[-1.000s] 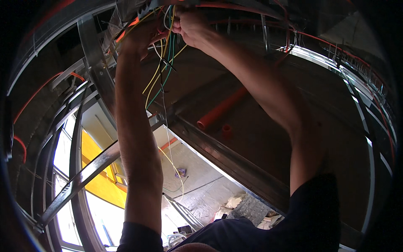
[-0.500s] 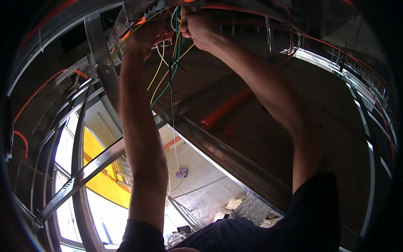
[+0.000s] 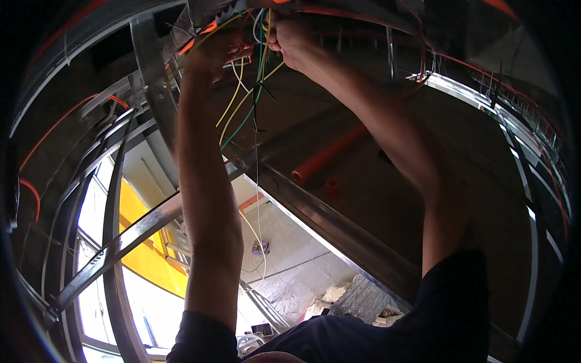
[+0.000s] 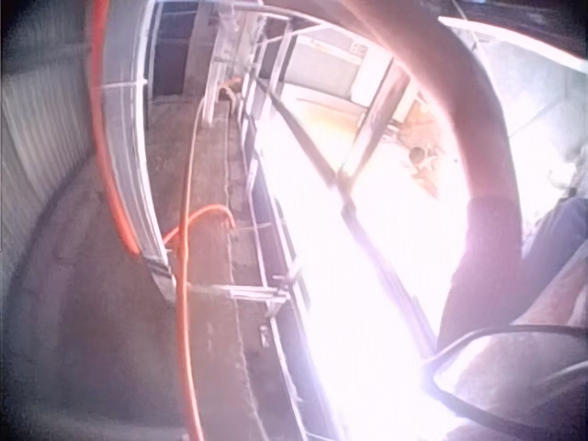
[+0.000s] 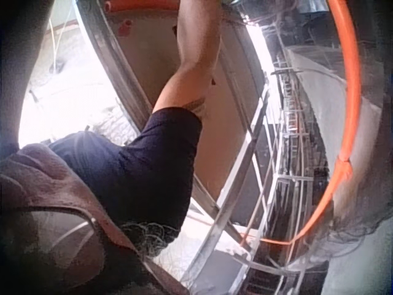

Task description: Connecting and cutting electrical wires in a ceiling installation within a construction site.

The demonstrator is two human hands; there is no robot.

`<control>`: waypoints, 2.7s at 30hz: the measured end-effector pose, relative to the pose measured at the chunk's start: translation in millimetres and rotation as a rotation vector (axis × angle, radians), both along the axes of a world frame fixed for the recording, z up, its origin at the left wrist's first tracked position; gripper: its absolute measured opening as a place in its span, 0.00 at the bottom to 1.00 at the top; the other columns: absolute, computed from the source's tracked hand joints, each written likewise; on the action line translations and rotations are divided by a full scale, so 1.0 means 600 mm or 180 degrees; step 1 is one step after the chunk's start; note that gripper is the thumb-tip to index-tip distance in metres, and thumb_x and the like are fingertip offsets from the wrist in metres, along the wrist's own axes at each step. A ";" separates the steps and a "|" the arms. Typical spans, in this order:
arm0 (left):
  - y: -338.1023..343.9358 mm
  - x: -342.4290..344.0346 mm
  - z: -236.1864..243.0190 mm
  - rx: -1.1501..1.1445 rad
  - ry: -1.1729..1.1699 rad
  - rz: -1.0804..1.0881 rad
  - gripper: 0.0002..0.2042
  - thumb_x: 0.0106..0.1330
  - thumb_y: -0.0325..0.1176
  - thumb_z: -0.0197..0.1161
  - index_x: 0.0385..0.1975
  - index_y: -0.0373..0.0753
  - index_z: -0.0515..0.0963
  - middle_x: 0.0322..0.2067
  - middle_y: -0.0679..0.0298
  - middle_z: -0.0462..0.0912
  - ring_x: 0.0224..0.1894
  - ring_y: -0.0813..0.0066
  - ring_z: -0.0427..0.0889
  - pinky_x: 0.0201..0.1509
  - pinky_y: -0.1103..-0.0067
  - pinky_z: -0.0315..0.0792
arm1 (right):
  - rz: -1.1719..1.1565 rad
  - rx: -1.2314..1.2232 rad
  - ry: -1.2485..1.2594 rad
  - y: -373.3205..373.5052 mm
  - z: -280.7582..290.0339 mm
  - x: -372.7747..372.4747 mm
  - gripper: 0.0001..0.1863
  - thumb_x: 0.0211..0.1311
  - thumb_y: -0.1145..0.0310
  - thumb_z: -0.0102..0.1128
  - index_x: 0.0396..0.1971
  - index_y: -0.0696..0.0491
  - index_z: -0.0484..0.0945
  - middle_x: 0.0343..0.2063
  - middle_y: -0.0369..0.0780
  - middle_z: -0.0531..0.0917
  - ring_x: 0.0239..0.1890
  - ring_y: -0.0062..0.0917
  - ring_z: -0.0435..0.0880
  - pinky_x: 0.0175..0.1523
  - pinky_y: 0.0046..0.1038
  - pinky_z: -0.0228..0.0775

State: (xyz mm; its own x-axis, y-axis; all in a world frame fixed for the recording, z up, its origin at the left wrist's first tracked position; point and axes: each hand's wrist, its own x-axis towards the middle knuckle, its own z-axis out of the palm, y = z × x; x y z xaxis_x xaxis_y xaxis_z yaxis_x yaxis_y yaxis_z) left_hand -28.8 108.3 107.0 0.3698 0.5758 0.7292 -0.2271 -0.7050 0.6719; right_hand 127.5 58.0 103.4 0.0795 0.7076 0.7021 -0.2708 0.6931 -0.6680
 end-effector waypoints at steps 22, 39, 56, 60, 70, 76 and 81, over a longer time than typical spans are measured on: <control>0.009 0.004 -0.002 0.1709 -0.0410 0.2097 0.10 0.59 0.35 0.60 0.36 0.38 0.80 0.30 0.59 0.83 0.32 0.69 0.82 0.34 0.73 0.72 | -0.2737 0.1021 -0.1307 -0.044 -0.035 -0.089 0.12 0.64 0.68 0.55 0.40 0.60 0.75 0.30 0.41 0.83 0.21 0.21 0.83 0.22 0.21 0.75; -0.031 -0.010 -0.013 0.0317 -0.0355 0.0922 0.08 0.60 0.32 0.60 0.31 0.34 0.81 0.21 0.66 0.79 0.22 0.81 0.75 0.25 0.82 0.68 | -0.2983 0.1345 -0.1242 -0.015 -0.054 -0.051 0.10 0.52 0.62 0.61 0.27 0.53 0.83 0.24 0.44 0.83 0.29 0.37 0.83 0.35 0.36 0.73; -0.031 -0.008 -0.060 -0.0669 -0.0716 -0.0101 0.09 0.62 0.27 0.59 0.39 0.31 0.78 0.29 0.61 0.81 0.30 0.73 0.80 0.33 0.80 0.75 | -0.2946 0.1092 -0.1506 -0.061 -0.082 -0.068 0.08 0.59 0.73 0.57 0.33 0.63 0.77 0.27 0.45 0.83 0.30 0.31 0.84 0.37 0.29 0.76; -0.022 -0.007 -0.067 -0.0691 -0.0855 -0.0429 0.10 0.62 0.25 0.57 0.41 0.29 0.77 0.32 0.57 0.82 0.32 0.70 0.82 0.34 0.78 0.75 | -0.1893 0.0661 -0.0902 -0.047 -0.097 -0.076 0.08 0.59 0.74 0.57 0.35 0.63 0.77 0.28 0.44 0.84 0.33 0.25 0.85 0.39 0.26 0.77; -0.002 0.001 -0.074 -0.1155 -0.1007 -0.1414 0.06 0.60 0.29 0.58 0.35 0.36 0.77 0.27 0.64 0.80 0.28 0.75 0.77 0.33 0.80 0.68 | -0.2888 0.1662 -0.1521 -0.047 -0.100 -0.074 0.06 0.50 0.72 0.59 0.25 0.58 0.81 0.23 0.48 0.81 0.29 0.41 0.82 0.36 0.37 0.73; 0.012 0.010 -0.087 -0.1562 -0.1280 -0.1633 0.10 0.67 0.32 0.55 0.45 0.35 0.74 0.40 0.61 0.78 0.44 0.71 0.76 0.52 0.74 0.69 | -0.2811 0.1109 -0.1399 -0.046 -0.098 -0.071 0.06 0.54 0.70 0.61 0.25 0.57 0.81 0.24 0.46 0.82 0.29 0.36 0.83 0.36 0.33 0.74; 0.010 0.016 -0.093 -0.2073 -0.1451 -0.2663 0.13 0.72 0.36 0.49 0.48 0.36 0.71 0.43 0.58 0.76 0.49 0.65 0.75 0.56 0.71 0.68 | -0.2814 0.1073 -0.1444 -0.055 -0.091 -0.077 0.06 0.53 0.71 0.60 0.24 0.58 0.80 0.24 0.47 0.82 0.30 0.36 0.83 0.36 0.32 0.74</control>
